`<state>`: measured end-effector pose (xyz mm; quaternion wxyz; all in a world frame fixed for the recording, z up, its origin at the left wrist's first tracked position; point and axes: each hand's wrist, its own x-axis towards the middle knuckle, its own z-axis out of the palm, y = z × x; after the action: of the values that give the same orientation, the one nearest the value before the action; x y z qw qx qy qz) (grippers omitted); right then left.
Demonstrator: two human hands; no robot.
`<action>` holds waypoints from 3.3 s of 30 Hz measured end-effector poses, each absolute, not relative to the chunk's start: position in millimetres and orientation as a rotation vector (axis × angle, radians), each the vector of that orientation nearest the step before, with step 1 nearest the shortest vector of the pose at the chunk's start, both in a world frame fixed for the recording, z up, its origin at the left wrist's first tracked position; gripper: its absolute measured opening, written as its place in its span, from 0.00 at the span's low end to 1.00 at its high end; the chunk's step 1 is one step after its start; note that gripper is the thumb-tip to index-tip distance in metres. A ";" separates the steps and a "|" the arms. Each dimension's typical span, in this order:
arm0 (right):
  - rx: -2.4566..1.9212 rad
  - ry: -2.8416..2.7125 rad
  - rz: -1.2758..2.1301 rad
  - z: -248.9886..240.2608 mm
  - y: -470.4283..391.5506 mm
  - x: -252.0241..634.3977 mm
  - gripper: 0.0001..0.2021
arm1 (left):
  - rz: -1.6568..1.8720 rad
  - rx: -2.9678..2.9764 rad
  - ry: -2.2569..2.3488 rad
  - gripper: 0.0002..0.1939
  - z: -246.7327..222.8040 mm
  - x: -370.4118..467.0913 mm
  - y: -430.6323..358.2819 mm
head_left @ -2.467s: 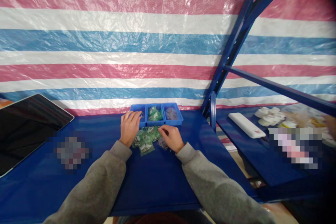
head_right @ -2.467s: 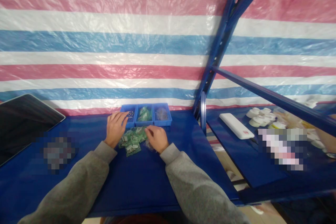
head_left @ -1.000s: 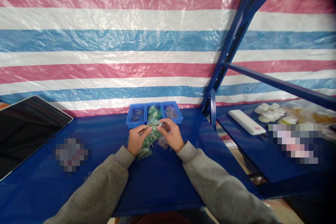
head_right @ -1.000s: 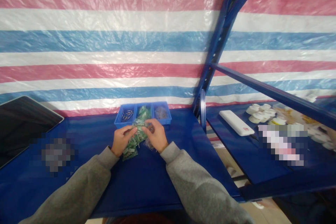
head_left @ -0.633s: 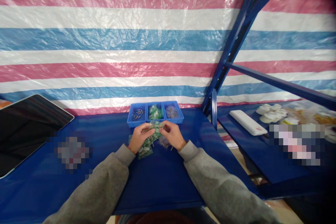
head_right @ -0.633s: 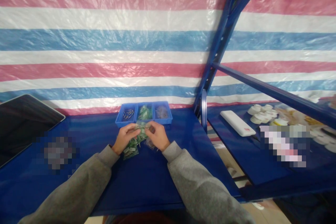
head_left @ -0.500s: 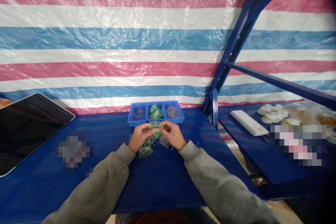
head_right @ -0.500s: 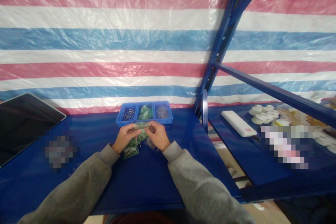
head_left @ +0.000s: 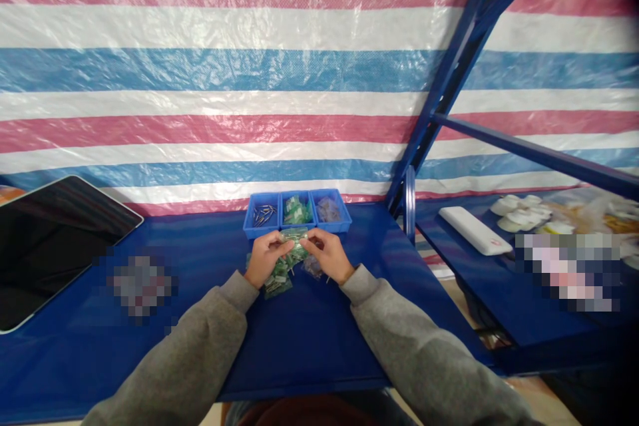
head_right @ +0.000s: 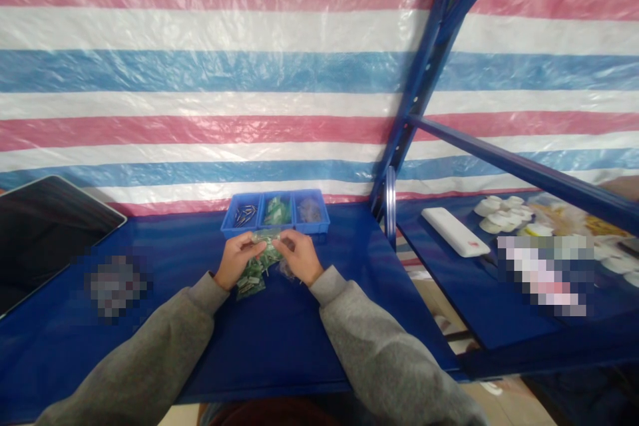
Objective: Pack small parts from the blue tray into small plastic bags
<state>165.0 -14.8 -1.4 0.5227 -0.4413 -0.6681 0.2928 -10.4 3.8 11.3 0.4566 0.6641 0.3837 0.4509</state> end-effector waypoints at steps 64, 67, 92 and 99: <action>-0.933 -1.419 0.844 7.6 -16.4 163.5 0.12 | 0.964 1.715 0.925 0.20 19.4 -6.4 -3.3; -0.956 -1.442 0.820 5.4 -16.2 163.5 0.12 | 0.970 1.699 0.935 0.17 17.9 -6.0 -2.7; -0.902 -1.451 0.865 9.6 -18.5 164.5 0.11 | 1.016 1.592 0.897 0.13 13.5 -3.6 0.3; -0.884 -1.393 0.932 9.2 -17.2 163.2 0.12 | 1.067 1.486 0.911 0.13 12.4 -2.8 0.6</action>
<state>163.2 -17.2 9.2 0.5838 -0.3786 -0.5971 0.3993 -2.8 0.6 12.4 0.5220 0.6203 0.3801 0.4452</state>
